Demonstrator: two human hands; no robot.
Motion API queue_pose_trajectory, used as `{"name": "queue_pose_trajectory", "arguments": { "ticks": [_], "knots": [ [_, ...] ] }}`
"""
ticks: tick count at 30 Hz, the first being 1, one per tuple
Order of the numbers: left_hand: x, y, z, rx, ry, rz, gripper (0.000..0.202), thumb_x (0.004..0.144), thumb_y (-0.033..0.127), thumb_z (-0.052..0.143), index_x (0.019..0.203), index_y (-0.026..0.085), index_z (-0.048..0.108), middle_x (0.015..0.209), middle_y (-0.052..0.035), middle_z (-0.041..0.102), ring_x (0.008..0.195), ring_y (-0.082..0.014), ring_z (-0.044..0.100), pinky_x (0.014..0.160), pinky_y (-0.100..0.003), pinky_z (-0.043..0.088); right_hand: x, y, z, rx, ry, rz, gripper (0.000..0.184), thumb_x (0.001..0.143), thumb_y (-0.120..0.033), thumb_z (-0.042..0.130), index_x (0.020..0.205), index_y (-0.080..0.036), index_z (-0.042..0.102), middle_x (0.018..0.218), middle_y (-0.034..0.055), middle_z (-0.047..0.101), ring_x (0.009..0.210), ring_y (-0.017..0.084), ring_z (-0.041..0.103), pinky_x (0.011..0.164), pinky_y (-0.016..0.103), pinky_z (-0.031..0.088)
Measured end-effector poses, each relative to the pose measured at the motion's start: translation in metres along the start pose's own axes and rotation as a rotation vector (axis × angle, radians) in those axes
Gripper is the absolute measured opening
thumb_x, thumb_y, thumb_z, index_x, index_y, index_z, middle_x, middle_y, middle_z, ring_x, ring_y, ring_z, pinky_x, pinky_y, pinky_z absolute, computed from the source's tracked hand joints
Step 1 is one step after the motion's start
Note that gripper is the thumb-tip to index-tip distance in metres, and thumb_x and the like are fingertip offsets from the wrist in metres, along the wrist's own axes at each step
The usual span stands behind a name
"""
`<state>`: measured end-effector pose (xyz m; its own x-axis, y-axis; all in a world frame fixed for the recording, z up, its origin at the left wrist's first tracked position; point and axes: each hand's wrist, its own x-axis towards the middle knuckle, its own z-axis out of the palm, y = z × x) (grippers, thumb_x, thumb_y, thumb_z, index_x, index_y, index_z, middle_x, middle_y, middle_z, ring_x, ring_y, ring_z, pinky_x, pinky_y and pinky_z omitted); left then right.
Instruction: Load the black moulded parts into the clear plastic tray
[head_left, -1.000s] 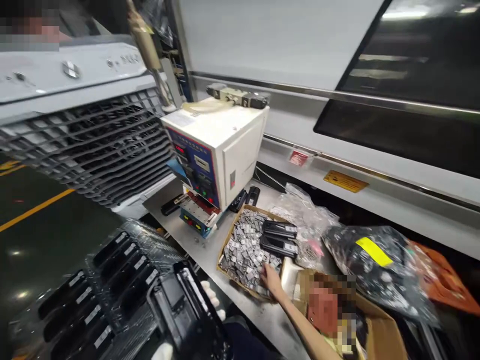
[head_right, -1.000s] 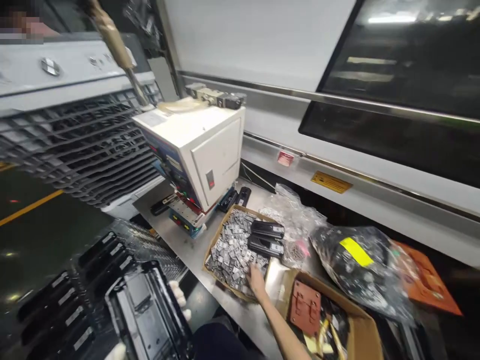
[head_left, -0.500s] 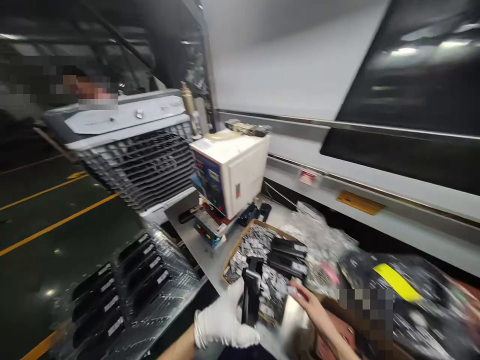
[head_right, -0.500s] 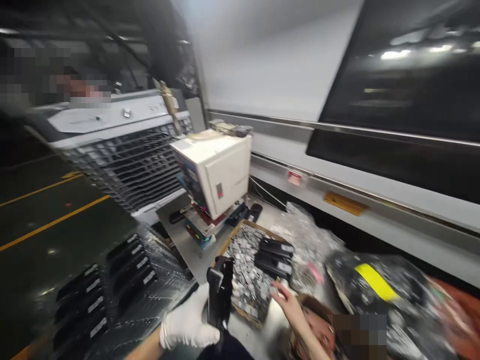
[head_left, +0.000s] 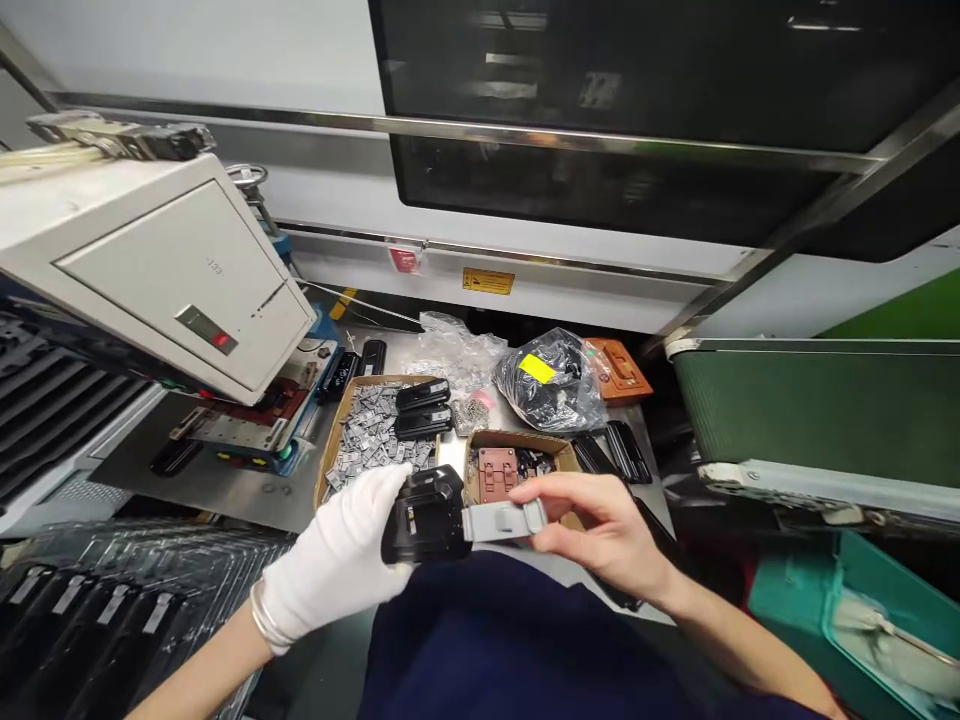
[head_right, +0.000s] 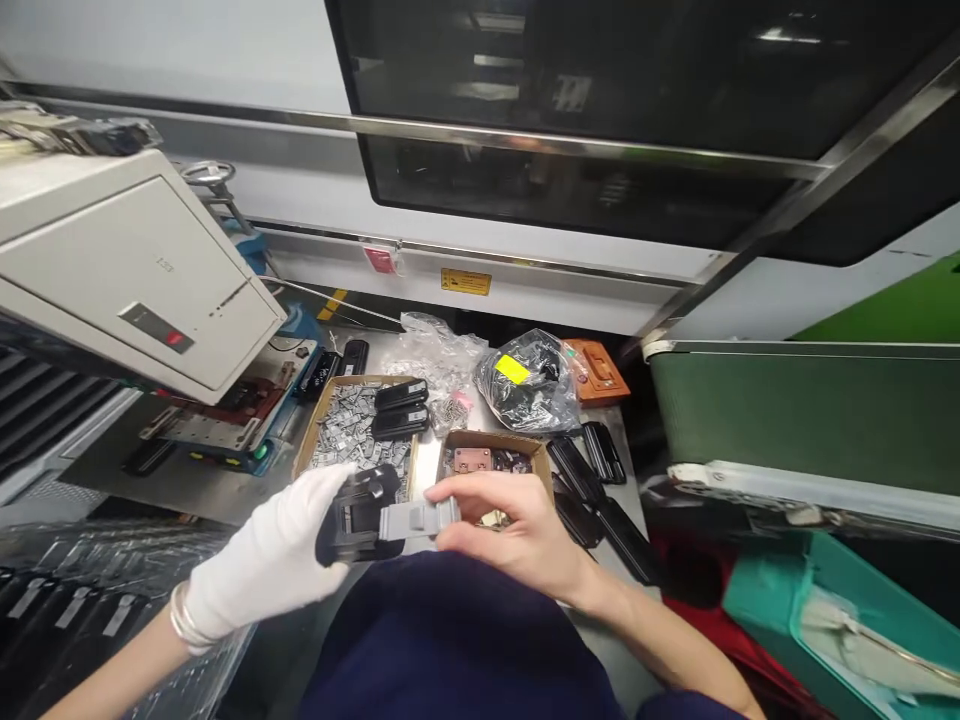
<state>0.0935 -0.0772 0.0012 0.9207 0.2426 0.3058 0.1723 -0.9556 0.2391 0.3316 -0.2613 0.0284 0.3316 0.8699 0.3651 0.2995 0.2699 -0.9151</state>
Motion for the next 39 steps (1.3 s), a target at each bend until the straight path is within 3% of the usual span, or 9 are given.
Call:
{"name": "queue_pose_trajectory", "arguments": {
  "ticks": [7,11,14,17,23,26,28,33,39],
  "knots": [
    [0.006,0.016,0.000,0.001,-0.057,-0.020,0.057,0.082,0.021,0.056,0.138,0.010,0.050,0.118,-0.0173,0.067,0.106,-0.0308,0.072,0.089,-0.047,0.066,0.001,0.022,-0.002,-0.146,-0.133,-0.052,0.043,0.099,-0.054,0.067,0.097,-0.013,0.079,0.069,0.0012,0.069,0.057,0.009,0.060,0.057,0.015,0.050],
    [0.011,0.019,-0.003,-0.014,-0.142,-0.059,0.055,0.081,0.019,0.059,0.136,0.015,0.051,0.117,-0.0134,0.067,0.105,-0.0285,0.070,0.091,-0.046,0.064,0.002,0.024,-0.001,-0.248,-0.268,-0.228,0.038,0.104,-0.047,0.060,0.107,-0.011,0.073,0.082,0.0042,0.075,0.066,0.011,0.066,0.064,0.020,0.050],
    [0.014,0.017,-0.001,-0.003,-0.137,-0.031,0.053,0.083,0.019,0.056,0.135,0.015,0.049,0.115,-0.0140,0.068,0.102,-0.0287,0.071,0.089,-0.046,0.064,0.001,0.023,0.012,-0.365,-0.347,-0.329,0.036,0.109,-0.043,0.052,0.116,-0.010,0.066,0.090,0.0057,0.076,0.074,0.014,0.071,0.065,0.025,0.051],
    [0.013,0.011,0.007,0.087,-0.066,0.083,0.060,0.079,0.023,0.056,0.136,0.008,0.046,0.115,-0.0208,0.069,0.102,-0.0347,0.073,0.085,-0.049,0.066,0.000,0.021,0.034,-0.520,-0.380,-0.371,0.041,0.112,-0.043,0.038,0.112,-0.011,0.065,0.085,0.0039,0.073,0.067,0.016,0.069,0.056,0.031,0.047],
    [0.004,-0.004,0.027,0.164,-0.076,0.198,0.081,0.065,0.018,0.068,0.139,0.001,0.041,0.119,-0.0268,0.067,0.107,-0.0411,0.072,0.092,-0.054,0.063,-0.008,0.018,0.074,-0.686,-0.258,-0.330,0.049,0.114,-0.036,0.026,0.094,-0.014,0.064,0.072,0.0026,0.067,0.055,0.018,0.067,0.043,0.036,0.041],
    [0.001,-0.005,0.030,0.099,-0.108,0.128,0.082,0.069,0.030,0.082,0.136,0.002,0.044,0.117,-0.0232,0.067,0.104,-0.0395,0.071,0.091,-0.053,0.063,-0.010,0.026,0.073,-0.664,-0.211,-0.327,0.051,0.114,-0.040,0.023,0.102,-0.015,0.066,0.080,0.0022,0.073,0.064,0.017,0.072,0.048,0.034,0.049],
    [0.002,-0.003,0.029,0.060,-0.159,0.059,0.070,0.073,0.038,0.083,0.126,0.006,0.050,0.110,-0.0174,0.067,0.097,-0.0347,0.069,0.087,-0.050,0.062,-0.009,0.034,0.070,-0.638,-0.193,-0.333,0.047,0.113,-0.046,0.029,0.107,-0.021,0.067,0.089,0.0004,0.075,0.072,0.017,0.073,0.055,0.031,0.054],
    [0.003,-0.003,0.030,0.143,-0.316,0.000,0.052,0.074,0.035,0.081,0.112,0.009,0.057,0.105,-0.0148,0.065,0.091,-0.0325,0.064,0.085,-0.047,0.058,-0.013,0.049,0.080,-0.601,-0.154,-0.338,0.038,0.112,-0.045,0.037,0.108,-0.022,0.067,0.091,0.0007,0.071,0.076,0.015,0.071,0.061,0.028,0.057],
    [-0.003,-0.014,0.032,0.173,-0.245,0.055,0.066,0.084,0.056,0.077,0.121,0.005,0.055,0.111,-0.0177,0.066,0.096,-0.0326,0.065,0.091,-0.048,0.057,-0.015,0.051,0.094,-0.650,-0.130,-0.364,0.031,0.111,-0.035,0.041,0.115,-0.015,0.065,0.093,0.0047,0.072,0.078,0.019,0.071,0.064,0.033,0.057]
  ]
}}
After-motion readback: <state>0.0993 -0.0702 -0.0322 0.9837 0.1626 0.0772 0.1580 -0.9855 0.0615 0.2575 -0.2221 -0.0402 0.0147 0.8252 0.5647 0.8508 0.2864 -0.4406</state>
